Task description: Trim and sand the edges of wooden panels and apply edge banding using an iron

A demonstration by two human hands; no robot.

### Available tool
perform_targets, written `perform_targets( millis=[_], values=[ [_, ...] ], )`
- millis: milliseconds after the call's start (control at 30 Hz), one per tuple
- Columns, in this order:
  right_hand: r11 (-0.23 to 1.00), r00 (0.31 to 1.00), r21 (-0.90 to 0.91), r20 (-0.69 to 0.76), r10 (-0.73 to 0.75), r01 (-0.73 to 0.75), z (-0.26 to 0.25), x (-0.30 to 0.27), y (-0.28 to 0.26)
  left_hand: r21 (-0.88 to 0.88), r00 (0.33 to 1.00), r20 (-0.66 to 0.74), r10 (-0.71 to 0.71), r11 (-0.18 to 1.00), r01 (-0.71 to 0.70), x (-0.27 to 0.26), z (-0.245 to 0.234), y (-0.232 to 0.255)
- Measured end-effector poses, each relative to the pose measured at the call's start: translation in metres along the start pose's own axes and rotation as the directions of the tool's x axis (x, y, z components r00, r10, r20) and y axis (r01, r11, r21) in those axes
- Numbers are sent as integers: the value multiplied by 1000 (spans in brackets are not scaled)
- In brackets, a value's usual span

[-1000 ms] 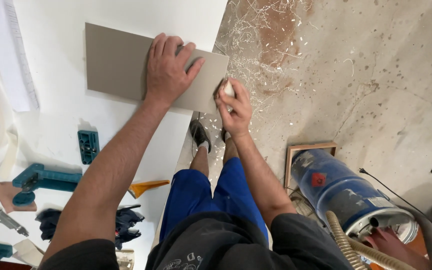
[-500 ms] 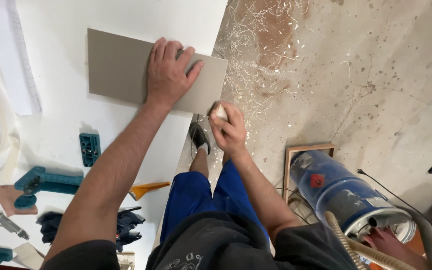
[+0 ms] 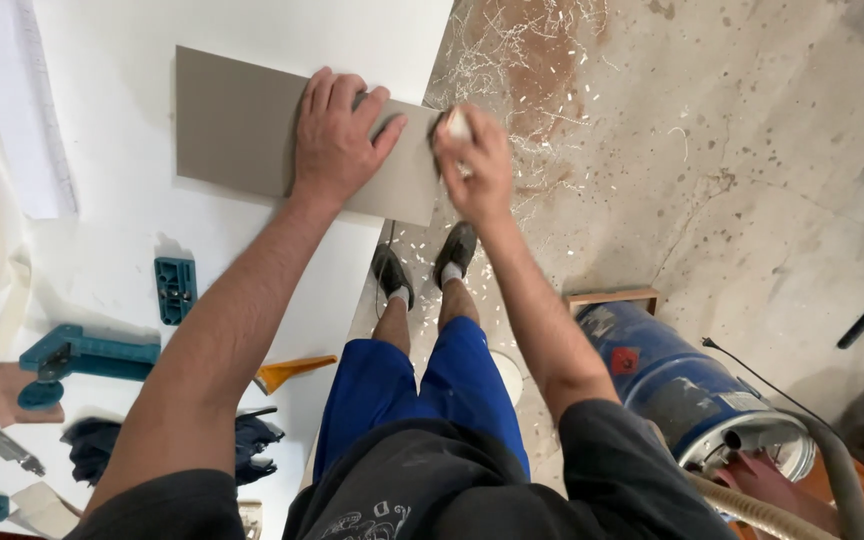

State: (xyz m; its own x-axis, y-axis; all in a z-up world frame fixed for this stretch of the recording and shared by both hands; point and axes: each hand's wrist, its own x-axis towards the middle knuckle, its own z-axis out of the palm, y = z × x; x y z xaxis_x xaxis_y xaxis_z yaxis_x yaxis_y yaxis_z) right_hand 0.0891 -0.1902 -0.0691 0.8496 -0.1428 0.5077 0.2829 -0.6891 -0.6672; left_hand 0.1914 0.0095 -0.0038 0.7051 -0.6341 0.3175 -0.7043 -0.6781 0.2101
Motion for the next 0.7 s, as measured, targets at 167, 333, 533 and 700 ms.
perform_targets(
  millis=[167, 333, 533, 700],
  values=[
    [1000, 999, -20, -41, 0, -1, -12, 11, -25, -12, 999, -41, 8, 1000, -9, 0, -2, 1],
    [882, 935, 471, 301, -186, 24, 2, -23, -181, -6, 999, 28, -16, 1000, 17, 0, 4, -4],
    [910, 900, 412, 376, -221, 51, 31, -75, -167, -34, 1000, 0, -18, 999, 18, -2, 5, -3],
    [932, 746, 182, 561, -360, 313, -13, -55, -61, -16, 998, 60, -34, 999, 35, -6, 12, -7]
  ],
)
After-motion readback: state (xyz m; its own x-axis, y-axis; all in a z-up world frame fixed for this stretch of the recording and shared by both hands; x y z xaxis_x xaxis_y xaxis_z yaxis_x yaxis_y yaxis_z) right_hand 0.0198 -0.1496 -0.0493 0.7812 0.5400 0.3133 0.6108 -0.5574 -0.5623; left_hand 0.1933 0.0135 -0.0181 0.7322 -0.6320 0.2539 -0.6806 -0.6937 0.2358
